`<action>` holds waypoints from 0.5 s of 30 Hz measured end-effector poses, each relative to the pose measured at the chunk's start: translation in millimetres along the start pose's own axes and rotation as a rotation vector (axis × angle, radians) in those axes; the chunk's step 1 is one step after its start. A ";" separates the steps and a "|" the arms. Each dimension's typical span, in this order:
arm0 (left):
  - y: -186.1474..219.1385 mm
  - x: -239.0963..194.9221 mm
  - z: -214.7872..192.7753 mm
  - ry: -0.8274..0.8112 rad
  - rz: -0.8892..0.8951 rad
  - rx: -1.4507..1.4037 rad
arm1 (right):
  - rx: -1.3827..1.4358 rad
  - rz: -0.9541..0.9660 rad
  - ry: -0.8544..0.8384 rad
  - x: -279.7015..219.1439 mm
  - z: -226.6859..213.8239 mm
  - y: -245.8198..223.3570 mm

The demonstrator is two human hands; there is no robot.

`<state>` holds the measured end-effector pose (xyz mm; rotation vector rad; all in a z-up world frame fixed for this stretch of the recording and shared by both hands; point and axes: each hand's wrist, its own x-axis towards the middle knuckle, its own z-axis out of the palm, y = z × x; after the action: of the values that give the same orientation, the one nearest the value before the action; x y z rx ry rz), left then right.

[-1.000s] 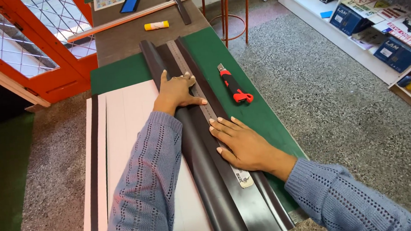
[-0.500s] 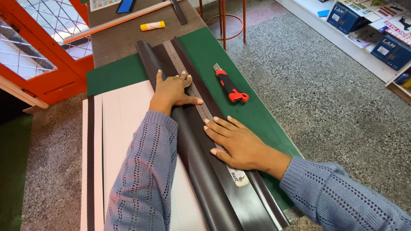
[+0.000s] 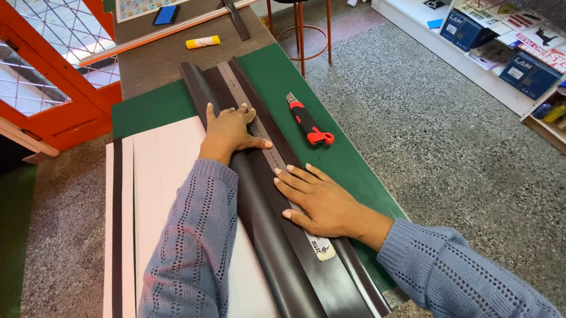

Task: Cutting and trimming flexible sheet material using a ruler and utility knife on a cutting mat.

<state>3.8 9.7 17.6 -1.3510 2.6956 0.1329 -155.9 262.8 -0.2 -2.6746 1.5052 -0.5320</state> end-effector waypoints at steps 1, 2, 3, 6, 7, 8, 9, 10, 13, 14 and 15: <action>-1.6 0.8 2.2 0.013 -0.005 -0.025 | 0.102 0.026 -0.035 1.7 -4.7 -1.5; -3.0 2.1 5.0 0.026 -0.010 -0.050 | 0.203 0.052 -0.071 3.3 -8.9 -2.4; -4.3 2.9 3.6 0.017 -0.006 -0.050 | 0.209 0.059 -0.073 3.5 -4.1 6.3; -3.7 1.5 3.9 0.005 -0.020 -0.044 | 0.576 0.198 0.282 -1.2 5.8 30.2; -2.3 -1.8 1.6 0.015 -0.010 -0.016 | 0.549 0.242 0.440 -3.1 3.8 36.5; -1.0 -4.7 -1.0 0.025 0.000 0.012 | 0.516 0.286 0.595 -4.8 1.9 42.9; 0.5 -9.3 -5.0 0.010 0.001 0.011 | 0.526 0.297 0.590 -5.5 1.9 44.8; 2.0 -13.7 -9.8 -0.017 0.007 0.022 | 0.542 0.301 0.605 -6.2 1.4 46.7; 13.2 -23.5 -30.9 -0.143 -0.003 0.054 | 0.565 0.298 0.573 -6.1 -10.1 35.1; 17.7 -26.8 -39.2 -0.237 -0.025 0.073 | 0.570 0.282 0.525 -5.4 -16.1 28.2; 16.3 -25.1 -38.2 -0.249 -0.018 0.071 | 0.574 0.295 0.521 -5.0 -14.6 29.8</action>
<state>2.9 34.2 59.5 -1.2475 2.4583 0.1881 -187.3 253.1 6.6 -1.9198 1.4939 -1.4516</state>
